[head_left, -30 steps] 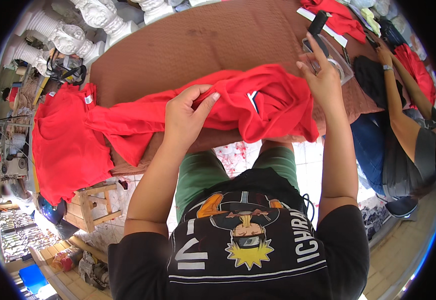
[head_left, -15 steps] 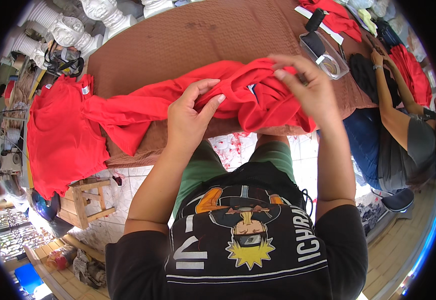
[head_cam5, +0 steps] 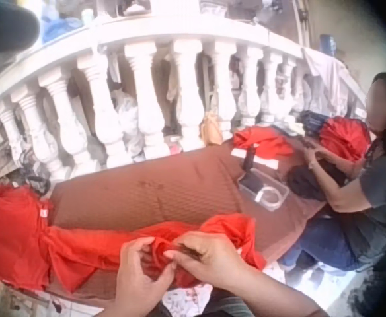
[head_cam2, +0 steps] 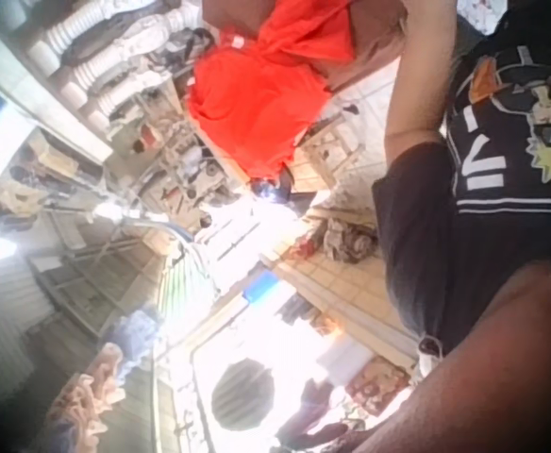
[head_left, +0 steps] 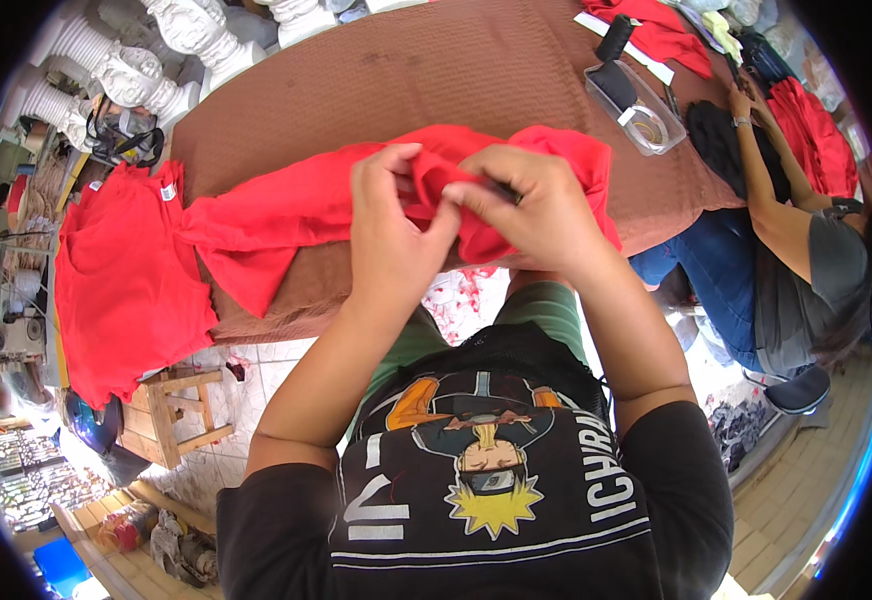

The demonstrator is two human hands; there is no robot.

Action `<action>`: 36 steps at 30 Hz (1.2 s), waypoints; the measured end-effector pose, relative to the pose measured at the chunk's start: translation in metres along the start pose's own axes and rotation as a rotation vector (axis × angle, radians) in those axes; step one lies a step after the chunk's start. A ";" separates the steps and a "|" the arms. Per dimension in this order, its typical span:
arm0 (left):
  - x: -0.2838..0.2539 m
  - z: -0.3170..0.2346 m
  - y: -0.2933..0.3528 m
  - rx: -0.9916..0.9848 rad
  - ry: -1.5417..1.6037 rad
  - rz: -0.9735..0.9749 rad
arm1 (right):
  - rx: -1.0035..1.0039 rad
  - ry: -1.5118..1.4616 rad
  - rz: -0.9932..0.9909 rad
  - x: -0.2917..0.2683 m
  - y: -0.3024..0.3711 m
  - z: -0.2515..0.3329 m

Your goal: The person trims loose threads from red shirts using a small pair of shears and folds the shirts on a table.

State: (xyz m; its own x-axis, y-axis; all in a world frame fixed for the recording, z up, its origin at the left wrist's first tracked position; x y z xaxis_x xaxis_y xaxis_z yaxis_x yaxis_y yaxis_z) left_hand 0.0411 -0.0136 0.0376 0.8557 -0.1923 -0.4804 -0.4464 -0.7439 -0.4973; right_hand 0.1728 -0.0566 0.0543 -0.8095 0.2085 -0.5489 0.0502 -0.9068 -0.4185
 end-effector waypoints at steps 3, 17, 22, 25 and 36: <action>-0.007 0.004 -0.011 -0.036 0.064 -0.032 | -0.065 0.066 -0.026 -0.005 0.006 0.011; 0.019 0.022 0.020 -0.565 1.040 0.403 | 0.094 -0.087 -0.092 -0.016 0.008 -0.031; 0.027 0.021 0.017 -0.549 1.036 0.403 | 0.099 -0.063 -0.101 -0.018 0.010 -0.033; 0.013 0.031 -0.002 -0.419 0.799 0.349 | 0.007 0.067 -0.208 -0.031 0.010 -0.023; -0.126 0.126 -0.050 -0.318 0.323 -0.350 | 0.277 -0.036 -0.454 -0.096 0.043 -0.071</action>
State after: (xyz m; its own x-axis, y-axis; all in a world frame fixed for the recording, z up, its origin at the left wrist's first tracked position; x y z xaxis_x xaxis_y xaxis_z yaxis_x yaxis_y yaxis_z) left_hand -0.0779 0.1284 0.0320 0.9973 -0.0479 -0.0563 -0.0635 -0.9449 -0.3212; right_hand 0.2946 -0.0900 0.0375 -0.7335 0.5941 -0.3302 -0.4623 -0.7922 -0.3984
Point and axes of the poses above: each hand's wrist, its own y-axis away from the middle knuckle, its own x-axis out of the palm, z = x × y, the point moved 7 cm from there along -y, towards the middle knuckle, and after that the axes turned 7 degrees about z, right-handed, at the moved point
